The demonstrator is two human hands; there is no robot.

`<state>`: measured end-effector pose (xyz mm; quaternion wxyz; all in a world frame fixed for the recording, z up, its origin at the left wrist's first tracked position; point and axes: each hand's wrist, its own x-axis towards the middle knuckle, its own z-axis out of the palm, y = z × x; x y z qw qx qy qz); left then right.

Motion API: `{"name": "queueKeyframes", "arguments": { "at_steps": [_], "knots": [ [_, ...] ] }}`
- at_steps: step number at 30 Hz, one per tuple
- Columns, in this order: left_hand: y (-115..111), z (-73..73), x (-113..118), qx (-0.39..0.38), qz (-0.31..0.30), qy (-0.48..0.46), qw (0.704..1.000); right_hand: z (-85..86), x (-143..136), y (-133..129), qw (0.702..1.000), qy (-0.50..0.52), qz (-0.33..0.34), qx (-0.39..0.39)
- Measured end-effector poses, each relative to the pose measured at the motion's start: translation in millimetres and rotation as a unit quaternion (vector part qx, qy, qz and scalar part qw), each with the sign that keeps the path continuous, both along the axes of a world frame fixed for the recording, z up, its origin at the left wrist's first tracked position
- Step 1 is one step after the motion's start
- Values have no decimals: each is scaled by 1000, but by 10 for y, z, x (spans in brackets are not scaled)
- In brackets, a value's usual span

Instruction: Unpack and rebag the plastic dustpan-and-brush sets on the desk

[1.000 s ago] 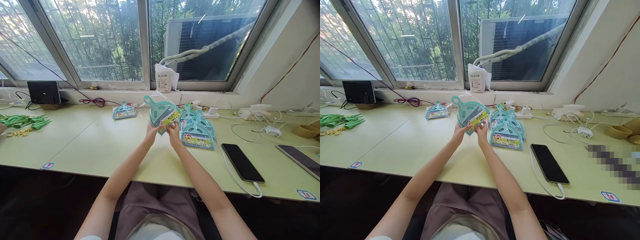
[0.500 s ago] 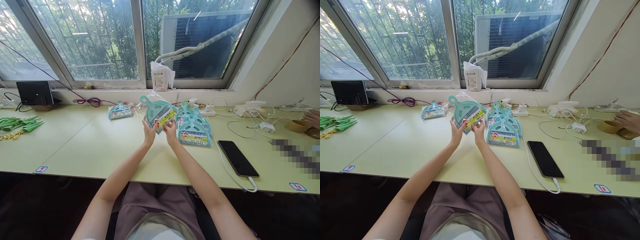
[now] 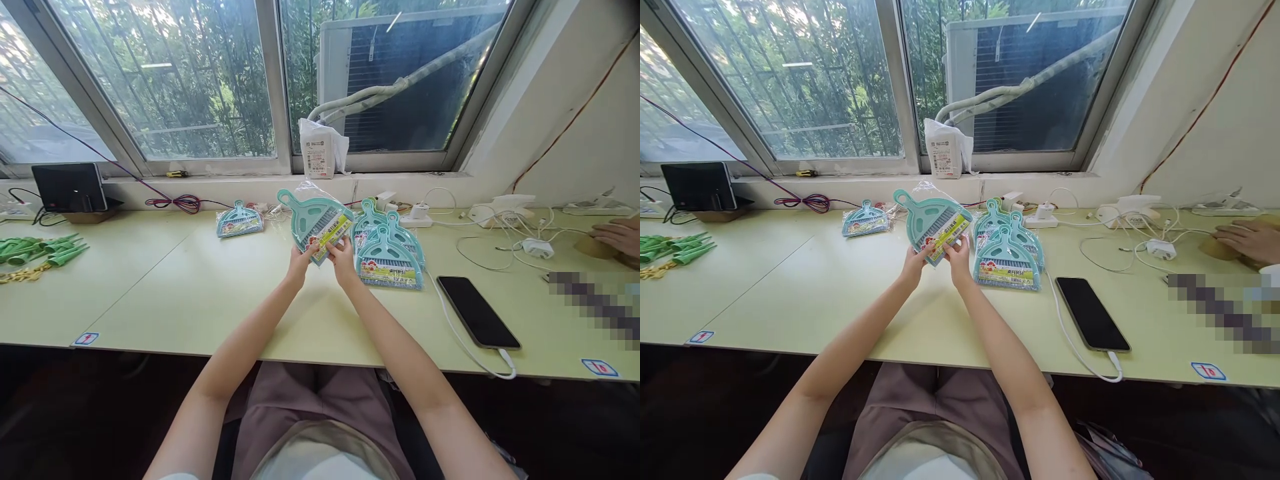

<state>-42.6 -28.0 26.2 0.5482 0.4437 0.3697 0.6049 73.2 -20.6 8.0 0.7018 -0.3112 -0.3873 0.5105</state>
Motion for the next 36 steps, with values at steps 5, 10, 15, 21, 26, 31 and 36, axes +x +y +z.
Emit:
{"name": "queueKeyframes", "arguments": {
  "at_steps": [5,10,15,21,26,31,36],
  "knots": [
    [-8,-62,23,-8,-126,33,991,-5,57,35,1000,5,-26,1],
    [-25,-84,93,-6,-184,15,983,50,94,28,999,-4,-41,4],
    [22,57,2,58,-58,-88,993,56,29,-15,1000,4,-11,14],
    [-25,132,-30,35,60,-140,988,73,-66,-68,999,-11,30,25],
    [-89,65,93,36,-7,-125,991,115,-13,-97,999,8,20,33],
    [-113,34,116,-1,-62,-89,994,117,46,-78,999,15,11,31],
    [-154,55,137,1,-141,-117,983,144,72,-70,999,25,-1,32]
  ]
}}
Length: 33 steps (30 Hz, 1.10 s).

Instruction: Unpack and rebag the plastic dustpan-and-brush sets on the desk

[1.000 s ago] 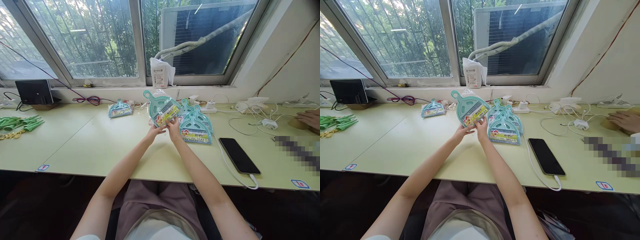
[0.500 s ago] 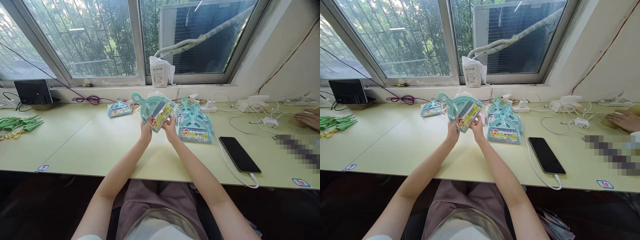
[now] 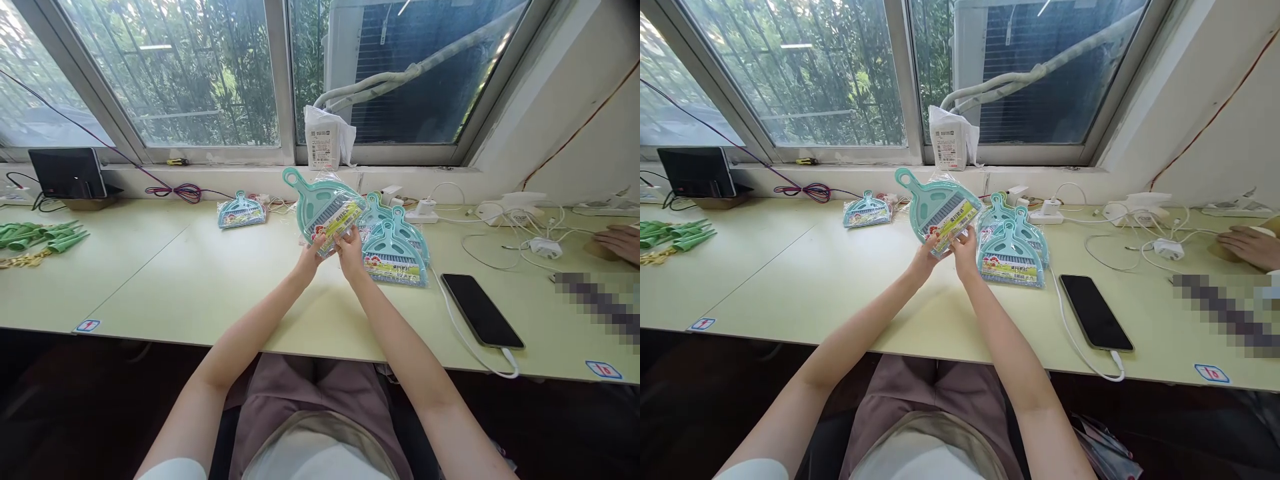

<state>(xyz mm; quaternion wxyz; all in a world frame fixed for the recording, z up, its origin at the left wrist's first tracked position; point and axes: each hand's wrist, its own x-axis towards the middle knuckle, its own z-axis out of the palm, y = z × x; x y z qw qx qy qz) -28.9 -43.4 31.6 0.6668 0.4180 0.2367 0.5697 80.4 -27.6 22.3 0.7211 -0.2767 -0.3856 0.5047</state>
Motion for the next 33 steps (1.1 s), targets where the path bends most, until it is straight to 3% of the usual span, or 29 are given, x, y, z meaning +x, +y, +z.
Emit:
{"name": "queueKeyframes", "arguments": {
  "at_steps": [5,11,33],
  "knots": [
    [74,13,-48,-31,59,-52,996,-5,-49,-14,1000,-13,16,1],
    [136,13,-110,-57,129,-38,989,-35,-76,2,999,-20,19,-15],
    [75,55,-134,-8,83,81,993,-26,-1,13,999,-30,14,-33]
  ]
}}
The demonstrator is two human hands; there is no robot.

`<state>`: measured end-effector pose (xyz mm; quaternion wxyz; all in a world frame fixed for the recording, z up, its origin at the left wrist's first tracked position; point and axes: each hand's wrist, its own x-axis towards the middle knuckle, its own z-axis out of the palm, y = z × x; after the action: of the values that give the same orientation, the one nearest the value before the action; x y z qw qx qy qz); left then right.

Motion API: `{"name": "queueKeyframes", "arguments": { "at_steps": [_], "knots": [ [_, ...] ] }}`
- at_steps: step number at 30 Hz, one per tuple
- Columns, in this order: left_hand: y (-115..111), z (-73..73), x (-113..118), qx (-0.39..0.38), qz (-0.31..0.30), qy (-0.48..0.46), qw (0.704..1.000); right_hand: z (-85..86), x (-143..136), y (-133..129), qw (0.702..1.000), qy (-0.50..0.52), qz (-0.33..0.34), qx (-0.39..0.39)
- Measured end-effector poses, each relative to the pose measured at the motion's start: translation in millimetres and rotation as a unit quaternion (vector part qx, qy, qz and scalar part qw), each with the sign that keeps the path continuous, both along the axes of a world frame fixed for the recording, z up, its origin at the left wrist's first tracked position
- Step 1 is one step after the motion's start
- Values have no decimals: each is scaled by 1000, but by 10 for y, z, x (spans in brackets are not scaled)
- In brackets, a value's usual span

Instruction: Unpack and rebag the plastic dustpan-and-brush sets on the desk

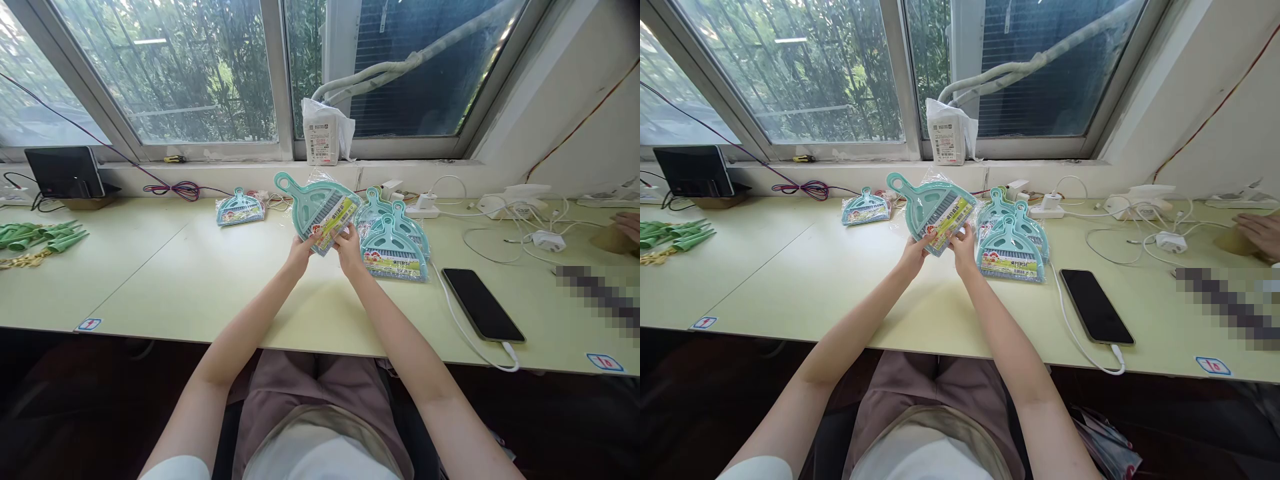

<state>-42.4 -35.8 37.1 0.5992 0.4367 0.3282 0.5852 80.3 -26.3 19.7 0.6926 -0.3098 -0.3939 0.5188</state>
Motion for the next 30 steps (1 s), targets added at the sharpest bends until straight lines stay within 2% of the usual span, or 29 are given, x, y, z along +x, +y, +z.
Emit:
{"name": "queueKeyframes", "arguments": {
  "at_steps": [9,18,30],
  "knots": [
    [36,-51,-7,-3,20,17,1000,-63,-9,44,1000,-9,-10,2],
    [52,-103,16,-7,-2,51,999,-82,24,48,1000,-1,-28,3],
    [144,-78,-99,-42,-8,85,995,-118,40,140,999,-44,-23,-9]
  ]
}}
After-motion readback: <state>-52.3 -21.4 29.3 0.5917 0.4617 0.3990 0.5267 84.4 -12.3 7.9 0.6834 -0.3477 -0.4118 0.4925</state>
